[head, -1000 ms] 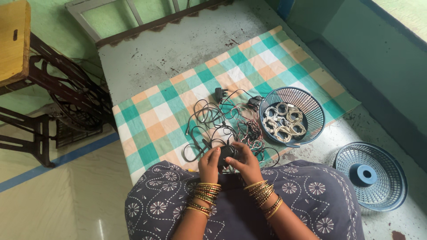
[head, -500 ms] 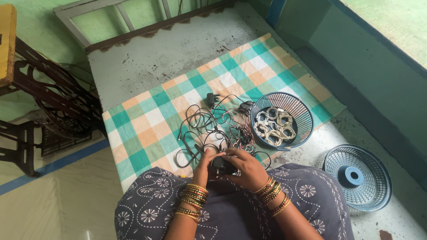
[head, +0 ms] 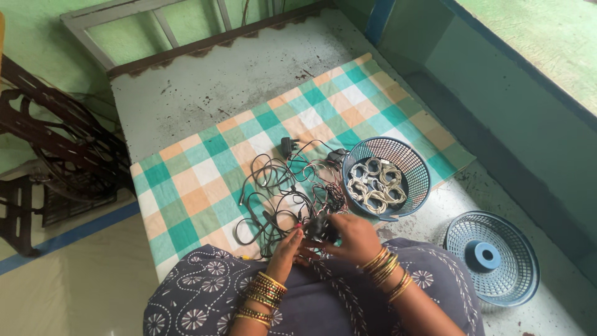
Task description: The person sits on the floor and assembles small electronic components by hand, connecting wires to black plastic housings. They place finished units into a nearby basket and continue handling additional components from a pile on the bed.
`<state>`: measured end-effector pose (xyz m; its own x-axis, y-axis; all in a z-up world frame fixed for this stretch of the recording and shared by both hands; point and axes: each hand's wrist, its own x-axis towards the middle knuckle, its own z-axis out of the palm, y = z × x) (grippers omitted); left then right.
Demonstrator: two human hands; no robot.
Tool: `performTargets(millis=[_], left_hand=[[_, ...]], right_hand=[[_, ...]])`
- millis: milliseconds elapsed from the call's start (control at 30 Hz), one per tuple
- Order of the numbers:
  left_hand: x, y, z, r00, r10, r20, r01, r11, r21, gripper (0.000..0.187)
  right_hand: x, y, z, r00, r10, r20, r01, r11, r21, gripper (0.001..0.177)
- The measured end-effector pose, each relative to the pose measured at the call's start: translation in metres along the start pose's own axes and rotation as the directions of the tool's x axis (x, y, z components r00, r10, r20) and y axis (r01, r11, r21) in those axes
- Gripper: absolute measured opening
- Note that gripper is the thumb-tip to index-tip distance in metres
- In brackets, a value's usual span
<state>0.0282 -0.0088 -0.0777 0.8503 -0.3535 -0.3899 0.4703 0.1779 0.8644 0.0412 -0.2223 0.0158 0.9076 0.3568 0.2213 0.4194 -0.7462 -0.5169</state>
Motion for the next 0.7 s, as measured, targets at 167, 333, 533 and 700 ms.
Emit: performTargets(millis=[167,333,533,700], left_hand=[[-0.004,0.006,-0.002,0.99,0.104,-0.095,-0.093,0.989,0.115,0.068],[0.003,-0.002,-0.007,0.953,0.12,-0.279,-0.088,0.989,0.123,0.051],[0.007,-0.013,-0.013,0.936,0.134,-0.325,-0.119,0.991,0.065,0.041],[0.009,-0.013,-0.014,0.935,0.14,-0.325,-0.128,0.99,0.061,0.037]], right_hand=[[0.018,0.08,-0.031,0.946,0.322,-0.04,-0.325,0.942,-0.083,0.042],[0.032,0.166,-0.047,0.88,0.456,0.131,-0.397,0.859,-0.323,0.044],[0.03,0.216,0.005,0.871,0.377,0.315,-0.265,0.901,-0.345,0.037],[0.031,0.228,0.013,0.85,0.408,0.332,-0.298,0.894,-0.336,0.033]])
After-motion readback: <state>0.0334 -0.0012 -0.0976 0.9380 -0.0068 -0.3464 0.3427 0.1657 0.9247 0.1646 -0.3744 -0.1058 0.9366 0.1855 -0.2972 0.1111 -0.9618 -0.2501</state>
